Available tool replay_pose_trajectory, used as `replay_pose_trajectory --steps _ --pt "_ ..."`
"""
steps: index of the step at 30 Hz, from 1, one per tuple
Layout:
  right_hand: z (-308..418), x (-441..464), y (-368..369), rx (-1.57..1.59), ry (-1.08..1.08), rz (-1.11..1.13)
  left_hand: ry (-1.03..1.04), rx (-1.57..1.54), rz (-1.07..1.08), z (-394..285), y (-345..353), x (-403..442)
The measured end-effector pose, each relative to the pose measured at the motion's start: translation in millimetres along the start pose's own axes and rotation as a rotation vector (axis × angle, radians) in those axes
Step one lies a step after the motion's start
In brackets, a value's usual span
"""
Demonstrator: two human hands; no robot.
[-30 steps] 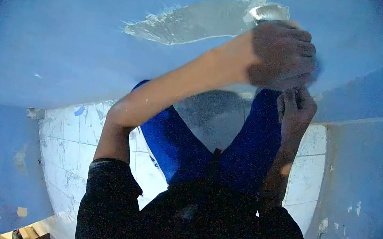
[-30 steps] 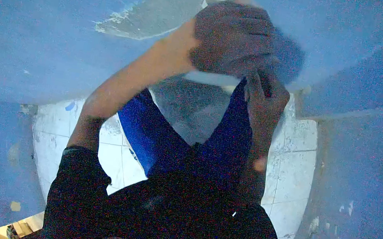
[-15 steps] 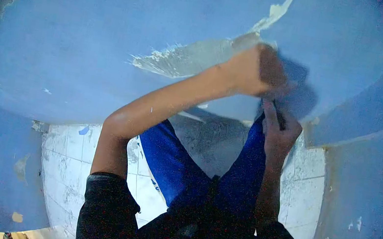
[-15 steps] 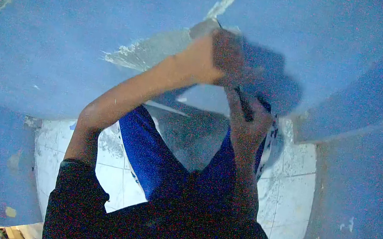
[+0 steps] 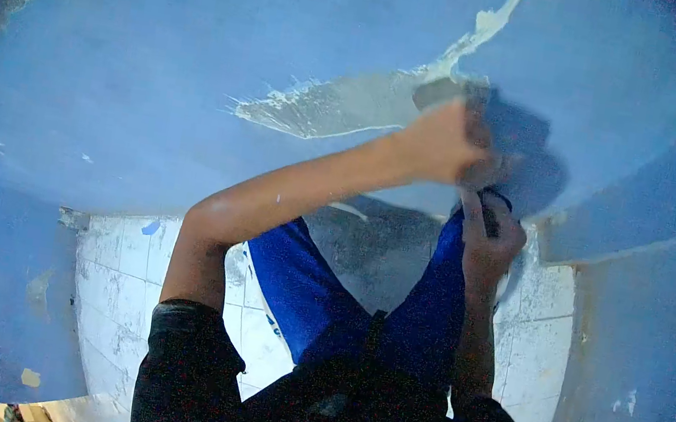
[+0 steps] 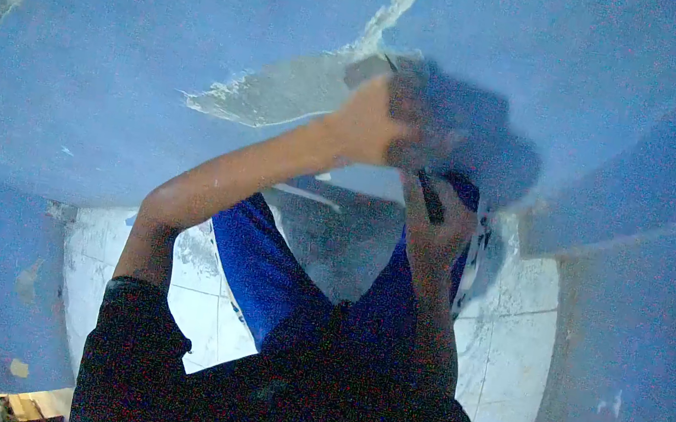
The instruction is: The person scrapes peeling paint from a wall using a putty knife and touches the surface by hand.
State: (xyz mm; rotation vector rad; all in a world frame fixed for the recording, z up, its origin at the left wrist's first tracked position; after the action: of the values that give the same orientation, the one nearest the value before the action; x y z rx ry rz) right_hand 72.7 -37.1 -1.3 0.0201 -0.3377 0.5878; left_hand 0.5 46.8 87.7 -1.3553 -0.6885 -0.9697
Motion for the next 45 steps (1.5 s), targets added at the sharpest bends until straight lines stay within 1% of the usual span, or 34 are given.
replay_pose_trajectory --steps 2,4,5,6,7,8,10,11,13,14,16,17,19,20,22,23,26,28,29,31,32,33,34,35,38,41,42,44,45 --pt "-2 -2 -1 0.047 0.021 -0.018 -0.123 -0.005 0.064 13 -1 -4" --pt "11 3 3 0.024 -0.068 -0.028 -0.155 0.12 0.16 14 8 -7" --pt "21 8 6 0.013 -0.112 -0.039 -0.112 0.276 0.216 8 -5 13" --pt "27 10 7 0.007 -0.106 -0.027 -0.073 0.437 0.273 6 -17 27" --pt "34 10 11 0.006 -0.102 -0.006 0.039 0.389 0.269 -2 -21 32" --pt "38 9 14 0.011 -0.104 0.023 0.023 0.385 0.253 -3 -19 29" --pt "35 2 8 0.004 -0.109 -0.003 0.003 0.411 0.209 0 -15 17" --pt "32 -3 5 0.0 -0.113 -0.011 -0.02 0.351 0.262 2 -6 3" --pt "15 -8 2 0.001 -0.016 0.006 -0.065 0.221 0.349 3 7 -12" --pt "8 -8 0 -0.006 0.035 0.008 -0.063 0.212 0.257 2 1 -7" --pt "25 -3 2 -0.067 -0.093 0.004 -0.058 0.177 0.078 -2 -9 3" --pt "34 -2 4 -0.103 -0.149 0.004 -0.04 0.218 0.136 -3 -8 7" --pt "29 -5 10 -0.022 -0.086 -0.008 -0.005 0.298 0.257 -1 -13 8" --pt "26 -6 12 0.024 -0.057 -0.012 0.0 0.314 0.284 -1 -11 8" --pt "25 -11 8 0.018 -0.086 -0.033 0.009 0.348 0.341 -3 -9 4" --pt "25 -10 8 0.023 -0.112 -0.049 -0.007 0.244 0.265 -2 -8 0" --pt "-2 -14 0 -0.047 0.061 0.017 -0.035 -0.001 0.073 -1 -1 -10" --pt "-4 -10 1 -0.046 0.064 0.007 0.007 -0.09 0.001 -4 -1 -6" --pt "-5 -9 -1 -0.048 0.072 -0.004 -0.211 -0.039 0.041 9 -4 0" --pt "25 -1 13 0.048 -0.144 -0.045 -0.648 0.047 0.14 29 -20 -2" --pt "42 -1 18 0.092 -0.245 -0.066 -0.423 0.182 0.183 17 -29 11" --pt "44 -1 28 0.061 -0.15 0.035 -0.189 0.319 0.218 8 -40 22" --pt "44 -2 31 0.076 -0.154 0.04 0.049 0.458 0.248 -1 -44 26" --pt "45 -5 35 0.095 -0.159 0.048 0.029 0.425 0.215 1 -46 26" --pt "39 -11 31 0.094 -0.127 0.042 0.068 0.389 0.278 -2 -31 10" --pt "16 -13 7 0.018 -0.028 -0.02 -0.022 0.104 0.155 1 -10 -6" --pt "7 -13 0 -0.014 0.012 -0.041 0.01 0.055 0.07 -1 -7 -5" --pt "7 -10 -3 0.0 -0.009 -0.048 0.08 -0.036 -0.095 -9 -12 7" --pt "10 -9 -2 -0.001 -0.021 -0.052 -0.217 -0.033 -0.051 11 -11 4"
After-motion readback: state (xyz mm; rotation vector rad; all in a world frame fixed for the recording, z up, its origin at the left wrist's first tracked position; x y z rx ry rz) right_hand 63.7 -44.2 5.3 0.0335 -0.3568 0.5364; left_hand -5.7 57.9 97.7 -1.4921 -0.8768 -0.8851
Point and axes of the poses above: each hand's wrist, its own x-axis towards the middle knuckle, its own y-axis out of the palm, z = x × y, the point moved 8 cm from there along x, towards the middle knuckle, and after that the axes turned 15 degrees about -z, right-handed, at the moved point
